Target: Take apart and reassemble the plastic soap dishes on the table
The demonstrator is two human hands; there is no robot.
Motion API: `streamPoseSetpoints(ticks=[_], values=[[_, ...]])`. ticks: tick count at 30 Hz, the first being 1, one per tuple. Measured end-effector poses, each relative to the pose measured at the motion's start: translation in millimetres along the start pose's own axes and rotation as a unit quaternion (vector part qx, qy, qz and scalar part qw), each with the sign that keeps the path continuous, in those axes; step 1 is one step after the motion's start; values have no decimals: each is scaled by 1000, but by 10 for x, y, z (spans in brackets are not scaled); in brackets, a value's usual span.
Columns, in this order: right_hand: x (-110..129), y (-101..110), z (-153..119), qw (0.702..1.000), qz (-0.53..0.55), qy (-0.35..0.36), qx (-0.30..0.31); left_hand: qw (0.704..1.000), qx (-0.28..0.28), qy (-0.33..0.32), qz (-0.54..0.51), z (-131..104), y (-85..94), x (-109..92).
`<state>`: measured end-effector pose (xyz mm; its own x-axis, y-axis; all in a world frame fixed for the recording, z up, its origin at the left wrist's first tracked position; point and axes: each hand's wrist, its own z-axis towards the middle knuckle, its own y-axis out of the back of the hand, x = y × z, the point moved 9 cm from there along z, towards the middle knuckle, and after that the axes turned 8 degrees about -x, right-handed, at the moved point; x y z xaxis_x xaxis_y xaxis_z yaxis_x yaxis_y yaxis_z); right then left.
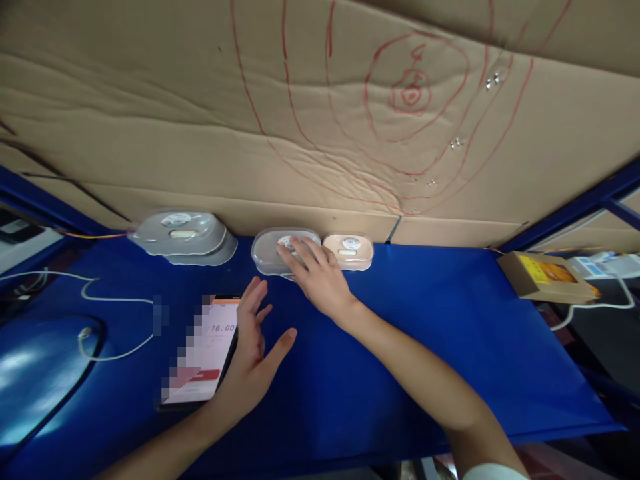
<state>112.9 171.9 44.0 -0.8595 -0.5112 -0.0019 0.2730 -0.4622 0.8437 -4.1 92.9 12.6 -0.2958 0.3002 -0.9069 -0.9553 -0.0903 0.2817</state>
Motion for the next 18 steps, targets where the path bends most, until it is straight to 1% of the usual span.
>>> streamPoseSetpoints(ticks=[3,6,8,11,13,15,18], values=[[-71,-53,117,1000,-21,-21,10,1000,18,1,26,-32,-27,-14],[-77,-57,170,999,-40,-26,20,999,40,7,36,-40,-58,-15],[-58,-22,171,999,-39,-22,17,998,55,11,38,-38,-81,-18],[-89,85,120,1000,-3,-17,-11,997,70,14,39,-37,-105,-24],[-226,165,21,999,24,-34,-34,996,78,13,39,-41,-117,-30],[-451,221,-155,996,33,-68,-46,996,85,13,37,-49,-128,-33],[-787,260,-536,993,5,-118,-24,994,98,26,26,-70,-150,-10]])
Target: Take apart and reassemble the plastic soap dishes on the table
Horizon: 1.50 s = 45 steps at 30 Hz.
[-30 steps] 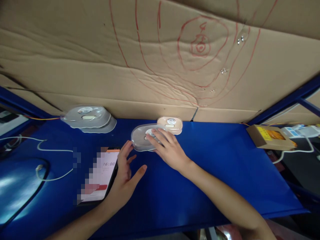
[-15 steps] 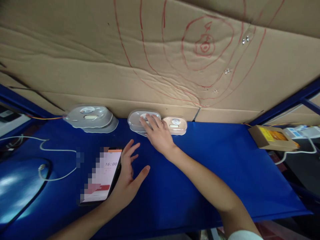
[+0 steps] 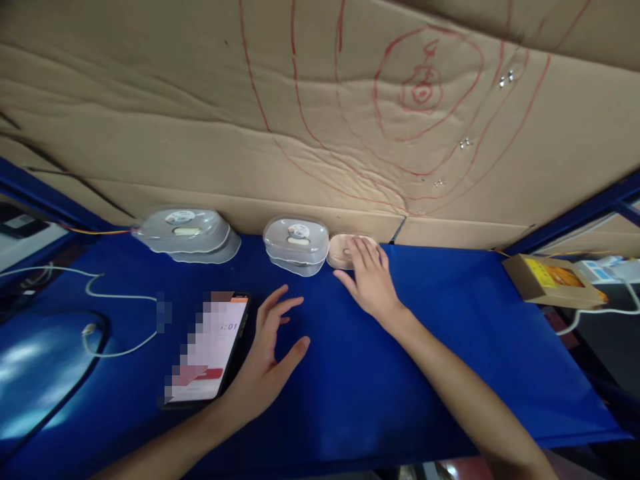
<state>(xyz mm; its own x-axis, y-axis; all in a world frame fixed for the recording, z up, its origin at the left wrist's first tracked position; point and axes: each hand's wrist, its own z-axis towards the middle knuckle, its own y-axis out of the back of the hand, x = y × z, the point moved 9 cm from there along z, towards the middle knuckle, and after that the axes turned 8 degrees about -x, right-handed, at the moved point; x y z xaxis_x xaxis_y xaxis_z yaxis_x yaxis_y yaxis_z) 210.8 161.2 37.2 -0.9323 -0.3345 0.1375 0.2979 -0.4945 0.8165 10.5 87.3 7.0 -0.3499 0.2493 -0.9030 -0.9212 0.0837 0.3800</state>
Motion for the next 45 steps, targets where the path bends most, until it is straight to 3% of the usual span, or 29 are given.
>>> streamPoseSetpoints(ticks=[3,8,12,15,22,25,31,35,38,42,45], values=[[-130,82,-345,999,-6,23,39,999,27,10,-30,-28,-72,30],[14,330,-701,997,19,63,29,997,56,-1,-55,-70,-197,72],[-118,333,-755,998,47,-33,30,997,61,-2,-46,-56,-219,98],[-220,277,-798,985,126,-102,57,997,57,-3,-45,-25,-192,87],[137,288,-938,944,292,5,155,996,75,26,-42,-25,-203,164],[168,294,-943,934,318,17,161,994,107,11,-12,-55,-255,173],[-232,302,-806,964,242,-48,96,989,134,-40,53,-109,-293,99],[-495,154,-823,975,177,-79,108,983,159,-37,85,-153,-326,117],[-555,78,-856,980,134,-75,129,978,177,-59,94,-171,-368,103],[-401,252,-823,988,104,-38,106,980,155,-91,86,-147,-357,64],[-13,430,-824,980,153,51,114,984,136,-75,89,-128,-323,93]])
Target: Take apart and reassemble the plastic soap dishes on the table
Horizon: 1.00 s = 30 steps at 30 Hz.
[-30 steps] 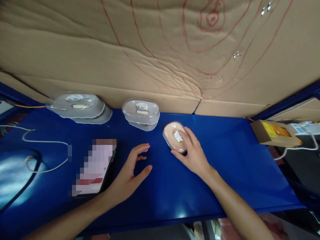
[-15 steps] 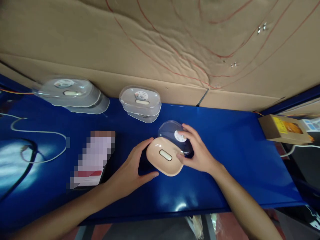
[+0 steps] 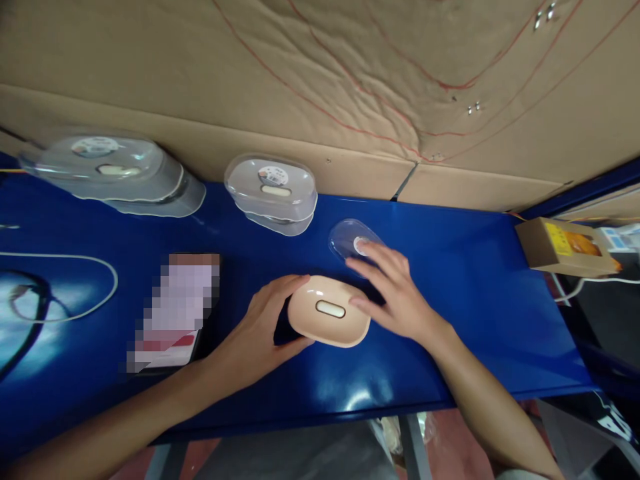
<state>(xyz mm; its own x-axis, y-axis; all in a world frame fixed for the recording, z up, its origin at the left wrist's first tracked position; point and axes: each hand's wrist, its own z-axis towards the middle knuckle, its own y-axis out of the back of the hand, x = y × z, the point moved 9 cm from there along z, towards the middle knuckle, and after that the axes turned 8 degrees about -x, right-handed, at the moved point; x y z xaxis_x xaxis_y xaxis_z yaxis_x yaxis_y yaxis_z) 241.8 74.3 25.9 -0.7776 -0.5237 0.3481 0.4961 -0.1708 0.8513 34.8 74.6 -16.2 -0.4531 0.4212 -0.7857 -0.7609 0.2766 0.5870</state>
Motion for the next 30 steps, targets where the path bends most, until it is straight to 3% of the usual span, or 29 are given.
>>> streamPoseSetpoints(ticks=[3,6,15,22,30], values=[[388,-126,-54,994,31,73,79,1000,1,18,-12,0,18,17],[496,-229,-84,992,24,70,103,999,-3,27,-38,19,53,3],[425,-182,-85,991,98,45,75,997,-17,30,-68,58,102,5],[260,-29,-2,975,222,-9,9,999,26,9,-39,-25,-16,-35],[117,38,60,982,186,-17,-18,996,52,-52,46,-118,-83,-149]])
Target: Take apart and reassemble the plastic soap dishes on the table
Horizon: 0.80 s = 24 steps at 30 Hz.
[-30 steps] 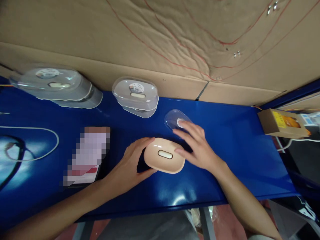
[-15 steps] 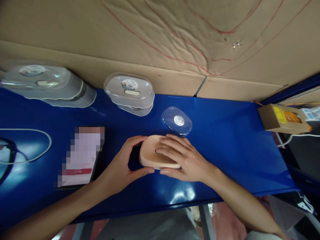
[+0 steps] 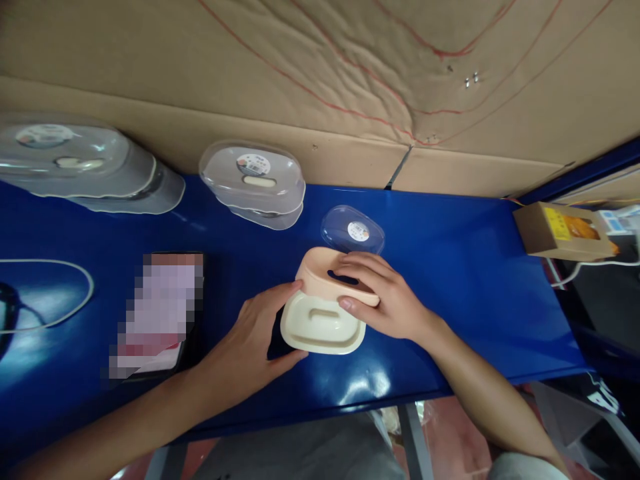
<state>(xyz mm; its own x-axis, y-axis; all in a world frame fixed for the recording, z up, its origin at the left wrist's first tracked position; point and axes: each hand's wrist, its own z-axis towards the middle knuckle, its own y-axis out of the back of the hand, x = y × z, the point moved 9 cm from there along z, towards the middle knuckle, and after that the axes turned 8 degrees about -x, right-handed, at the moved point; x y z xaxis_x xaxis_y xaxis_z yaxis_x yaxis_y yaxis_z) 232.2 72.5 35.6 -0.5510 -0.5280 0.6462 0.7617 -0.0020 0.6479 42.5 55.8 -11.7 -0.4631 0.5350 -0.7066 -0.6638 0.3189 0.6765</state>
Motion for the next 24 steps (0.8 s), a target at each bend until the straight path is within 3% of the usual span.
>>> streamPoseSetpoints(ticks=[8,21,24], values=[[-164,-69,-40,988,-151,20,14,996,78,-8,37,-29,-58,-129],[-144,-196,-87,980,-178,37,76,993,62,-74,72,-31,-75,-223],[-28,-105,-78,983,-169,71,24,991,49,-105,63,-45,-47,-295]])
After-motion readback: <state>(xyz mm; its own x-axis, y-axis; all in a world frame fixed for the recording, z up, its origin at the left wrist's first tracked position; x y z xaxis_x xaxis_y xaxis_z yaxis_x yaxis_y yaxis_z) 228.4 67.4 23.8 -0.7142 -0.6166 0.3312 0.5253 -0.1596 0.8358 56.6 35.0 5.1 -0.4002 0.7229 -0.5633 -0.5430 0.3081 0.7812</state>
